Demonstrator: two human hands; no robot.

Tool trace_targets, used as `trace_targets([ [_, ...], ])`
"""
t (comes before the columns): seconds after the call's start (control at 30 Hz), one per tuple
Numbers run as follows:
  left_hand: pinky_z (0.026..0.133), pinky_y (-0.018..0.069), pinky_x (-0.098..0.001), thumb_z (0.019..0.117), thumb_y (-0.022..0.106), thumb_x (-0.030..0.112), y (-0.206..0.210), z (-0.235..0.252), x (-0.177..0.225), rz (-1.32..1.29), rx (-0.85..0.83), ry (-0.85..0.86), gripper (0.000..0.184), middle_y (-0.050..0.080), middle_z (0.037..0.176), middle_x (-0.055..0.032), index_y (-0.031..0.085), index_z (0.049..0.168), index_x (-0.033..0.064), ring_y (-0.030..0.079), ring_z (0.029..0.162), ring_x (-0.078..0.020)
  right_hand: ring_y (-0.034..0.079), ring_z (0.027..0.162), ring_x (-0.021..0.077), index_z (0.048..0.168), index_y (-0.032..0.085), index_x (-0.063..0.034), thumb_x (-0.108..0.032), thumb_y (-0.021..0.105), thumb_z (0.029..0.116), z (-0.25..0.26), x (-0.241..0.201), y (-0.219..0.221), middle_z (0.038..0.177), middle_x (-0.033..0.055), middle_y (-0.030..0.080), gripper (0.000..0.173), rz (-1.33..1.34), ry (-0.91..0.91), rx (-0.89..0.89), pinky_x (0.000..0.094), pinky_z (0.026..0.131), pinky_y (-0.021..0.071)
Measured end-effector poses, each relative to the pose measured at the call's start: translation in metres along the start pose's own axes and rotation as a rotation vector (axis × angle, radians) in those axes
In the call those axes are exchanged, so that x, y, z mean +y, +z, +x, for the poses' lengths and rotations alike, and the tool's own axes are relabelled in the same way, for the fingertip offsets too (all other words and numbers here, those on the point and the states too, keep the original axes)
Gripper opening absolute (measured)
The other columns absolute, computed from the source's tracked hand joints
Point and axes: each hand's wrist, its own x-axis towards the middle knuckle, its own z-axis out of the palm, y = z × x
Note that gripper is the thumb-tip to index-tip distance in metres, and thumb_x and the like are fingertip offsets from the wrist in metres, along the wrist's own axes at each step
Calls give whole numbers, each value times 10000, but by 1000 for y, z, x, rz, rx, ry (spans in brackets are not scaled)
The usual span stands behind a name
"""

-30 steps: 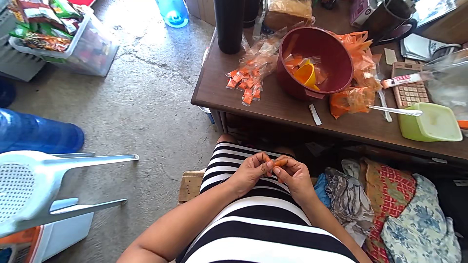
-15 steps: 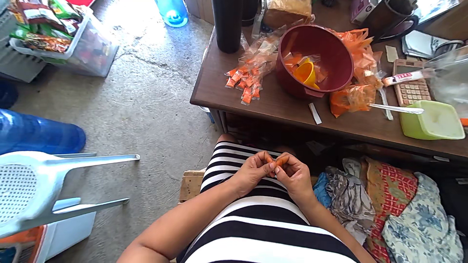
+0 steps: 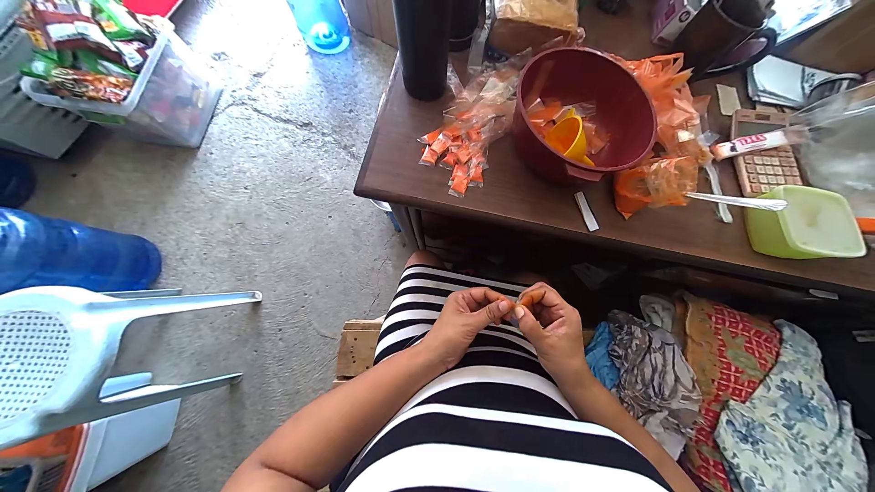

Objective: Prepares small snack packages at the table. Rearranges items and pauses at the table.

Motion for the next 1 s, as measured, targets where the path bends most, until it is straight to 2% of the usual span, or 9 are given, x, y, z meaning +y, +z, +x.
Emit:
trace_targets([
  [0.27,801,574,-229,957,616,25,0,-2,1,1,17,-9,189,741,811,65,749,858,116,694,781,-30,505,629,-68,890,653,-63,-55,685,856,-1,-2,-1,844,-65,606,47,-49,30,18,83,550,435],
  [1.0,780,570,-216,912,615,-15,2,-2,1,19,4,-49,186,718,783,81,717,840,123,681,760,-19,546,612,-57,902,652,-105,-29,674,880,-1,-6,-8,770,-105,642,83,121,221,-72,109,564,461],
])
